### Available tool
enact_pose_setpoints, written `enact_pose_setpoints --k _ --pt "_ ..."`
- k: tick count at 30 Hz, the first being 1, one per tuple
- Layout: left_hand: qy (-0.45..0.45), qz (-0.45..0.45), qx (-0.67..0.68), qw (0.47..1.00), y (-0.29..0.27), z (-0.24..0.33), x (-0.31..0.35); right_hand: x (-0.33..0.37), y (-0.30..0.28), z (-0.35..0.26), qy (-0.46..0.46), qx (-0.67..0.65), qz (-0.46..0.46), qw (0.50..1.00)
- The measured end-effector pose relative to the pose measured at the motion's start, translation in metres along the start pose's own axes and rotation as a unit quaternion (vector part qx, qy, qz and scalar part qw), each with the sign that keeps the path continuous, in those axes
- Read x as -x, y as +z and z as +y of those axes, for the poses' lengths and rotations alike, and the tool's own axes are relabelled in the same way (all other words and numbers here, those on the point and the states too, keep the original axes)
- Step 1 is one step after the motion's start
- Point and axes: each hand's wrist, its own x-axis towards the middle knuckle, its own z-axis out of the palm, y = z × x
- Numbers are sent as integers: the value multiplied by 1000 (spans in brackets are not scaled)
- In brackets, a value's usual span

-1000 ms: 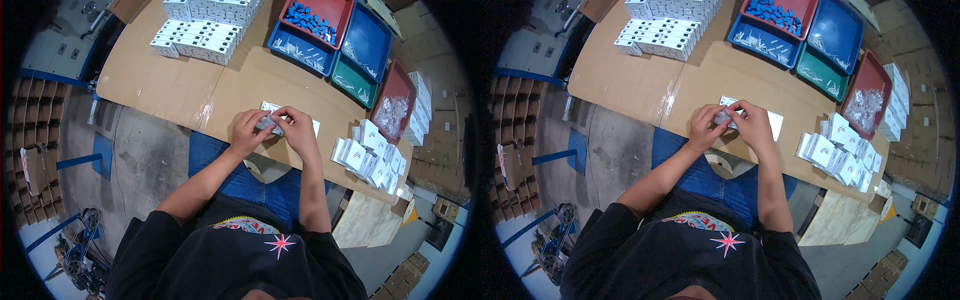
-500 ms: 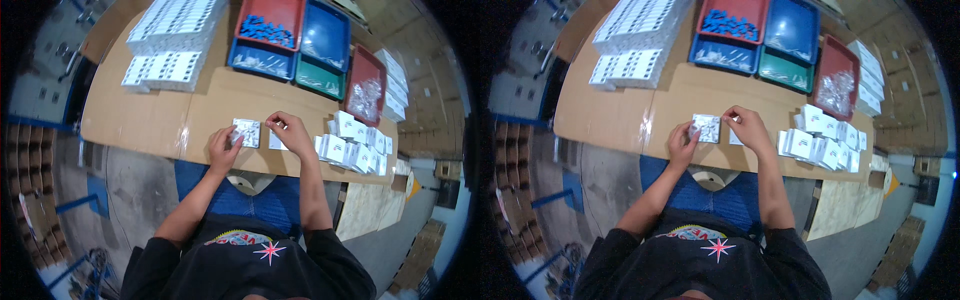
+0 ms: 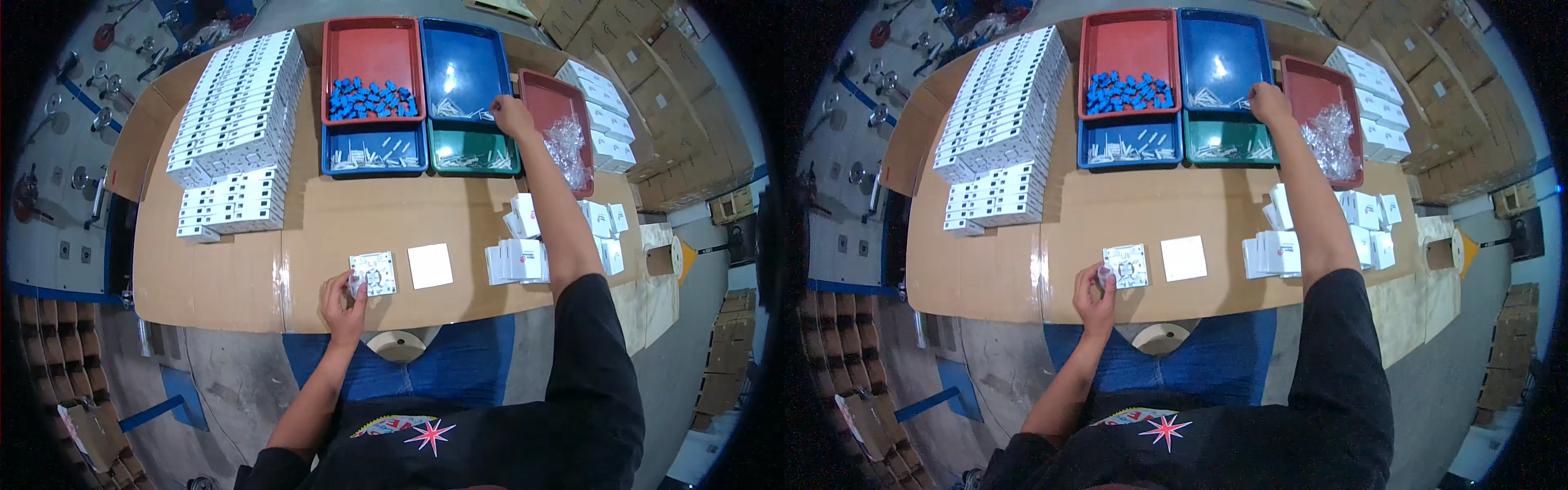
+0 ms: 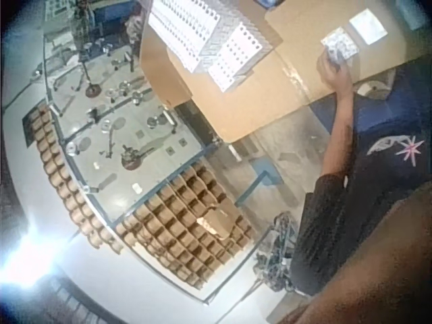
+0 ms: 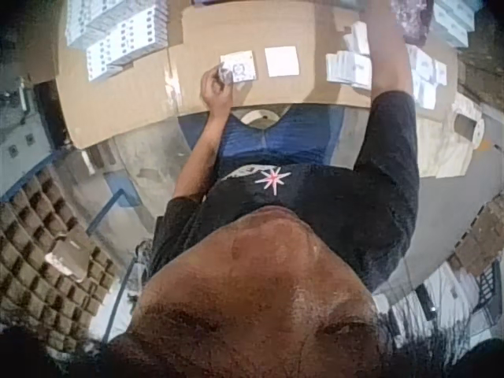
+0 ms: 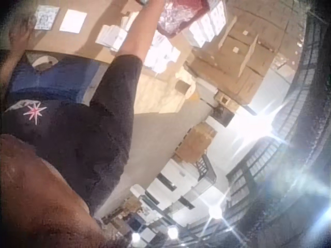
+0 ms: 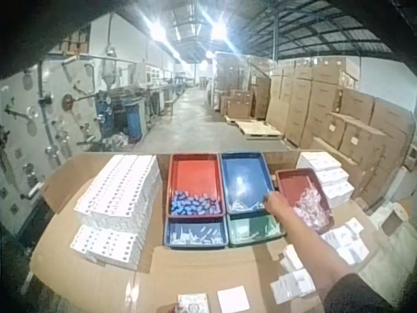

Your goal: The person assembles small electronic components by inserting white plastic pieces and blue clips into a circuit board, then places the board into a white box. They repeat this process, handling multiple boards and boxes on a table with organized trays of parts.

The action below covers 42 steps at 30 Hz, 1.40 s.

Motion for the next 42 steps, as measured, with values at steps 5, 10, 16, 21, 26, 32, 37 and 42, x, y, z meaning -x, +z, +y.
enact_pose_setpoints --k 5,10,16,21,26,32,37,42 --pt "-6 -14 -22 1000 -4 0 2 -34 15 19 7 56 -118 991" --pt "1 -20 -28 999 -5 0 2 -43 35 22 18 58 -11 998" --pt "-1 -20 -30 999 -4 -2 4 -28 18 15 39 -78 84 993" --pt "8 -19 -41 999 -2 0 2 16 -12 -12 -100 -156 16 982" --pt "14 7 -25 1000 -5 -2 2 123 -36 -99 -199 -272 -110 935" --pt "81 2 -51 995 -5 12 -7 244 -11 -145 -93 -364 -221 900" --pt "107 10 -66 992 -6 15 -6 300 28 -192 -62 -436 -190 877" --pt "137 9 -61 989 -6 12 -5 327 30 -219 -40 -411 -174 894"
